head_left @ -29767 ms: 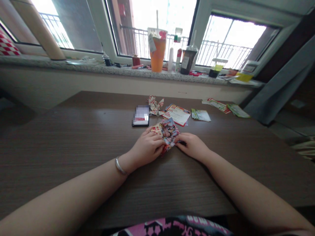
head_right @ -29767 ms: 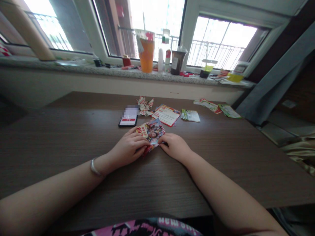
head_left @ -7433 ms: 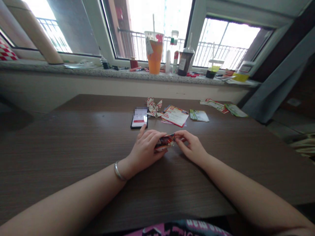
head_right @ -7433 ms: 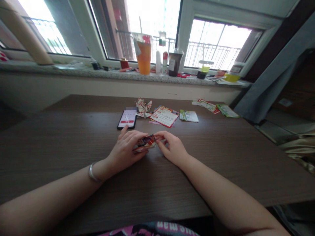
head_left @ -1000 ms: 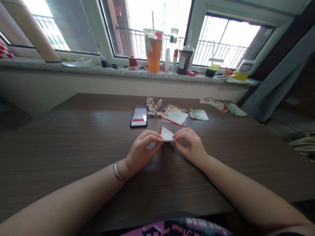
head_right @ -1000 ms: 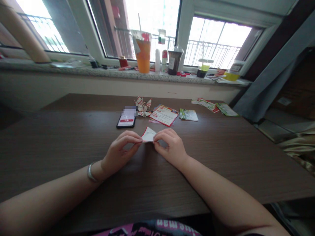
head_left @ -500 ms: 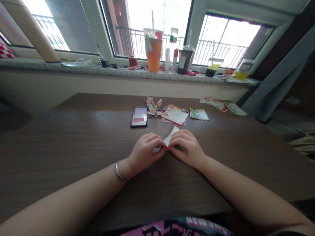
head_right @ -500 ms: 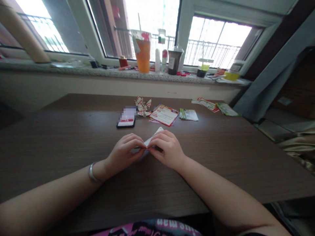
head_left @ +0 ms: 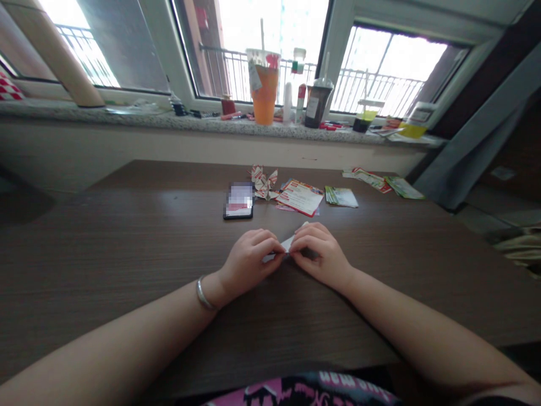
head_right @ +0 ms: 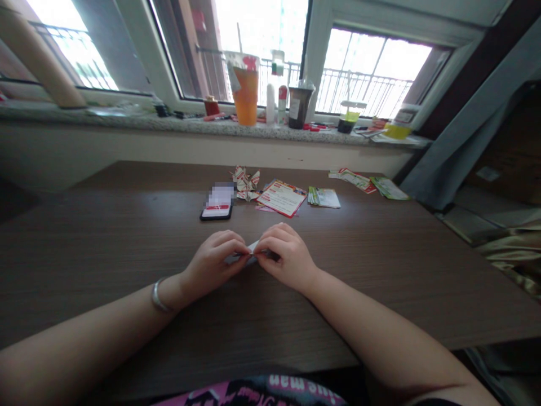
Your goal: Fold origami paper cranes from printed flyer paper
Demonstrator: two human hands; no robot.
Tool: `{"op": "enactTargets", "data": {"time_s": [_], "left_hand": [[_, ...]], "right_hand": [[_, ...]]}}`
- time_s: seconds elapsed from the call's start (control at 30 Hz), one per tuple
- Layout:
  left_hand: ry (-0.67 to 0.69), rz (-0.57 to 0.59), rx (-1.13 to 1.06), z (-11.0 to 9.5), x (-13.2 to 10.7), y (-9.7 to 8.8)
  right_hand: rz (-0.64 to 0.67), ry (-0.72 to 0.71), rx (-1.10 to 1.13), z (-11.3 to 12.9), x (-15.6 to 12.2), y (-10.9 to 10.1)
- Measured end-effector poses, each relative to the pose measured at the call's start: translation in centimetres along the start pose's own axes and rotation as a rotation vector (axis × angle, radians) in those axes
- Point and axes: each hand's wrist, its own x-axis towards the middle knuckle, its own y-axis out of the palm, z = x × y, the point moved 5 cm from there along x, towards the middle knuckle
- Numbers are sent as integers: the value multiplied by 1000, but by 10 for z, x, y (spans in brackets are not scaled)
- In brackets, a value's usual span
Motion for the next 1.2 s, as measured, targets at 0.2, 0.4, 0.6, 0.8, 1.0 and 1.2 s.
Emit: {"op": "enactTargets", "data": {"time_s": [0.2,0.4,0.6,0.8,1.0,1.2], "left_hand": [[27,-24,39,-1,0,-1],[51,26,70,-3,-1,-1],[66,33,83,-5,0,0],[64,51,73,-5,1,2],[70,47,87,-5,1,1],[70,33,94,-5,1,0]], "right_hand": [[6,0,15,3,2,0],[3,-28,29,3,1,5],[13,-23,-30,4,1,5],[38,-11,-84,3,1,4],[53,-33,-143,0,0,4],[72,-33,-169,-5,-1,2]]}}
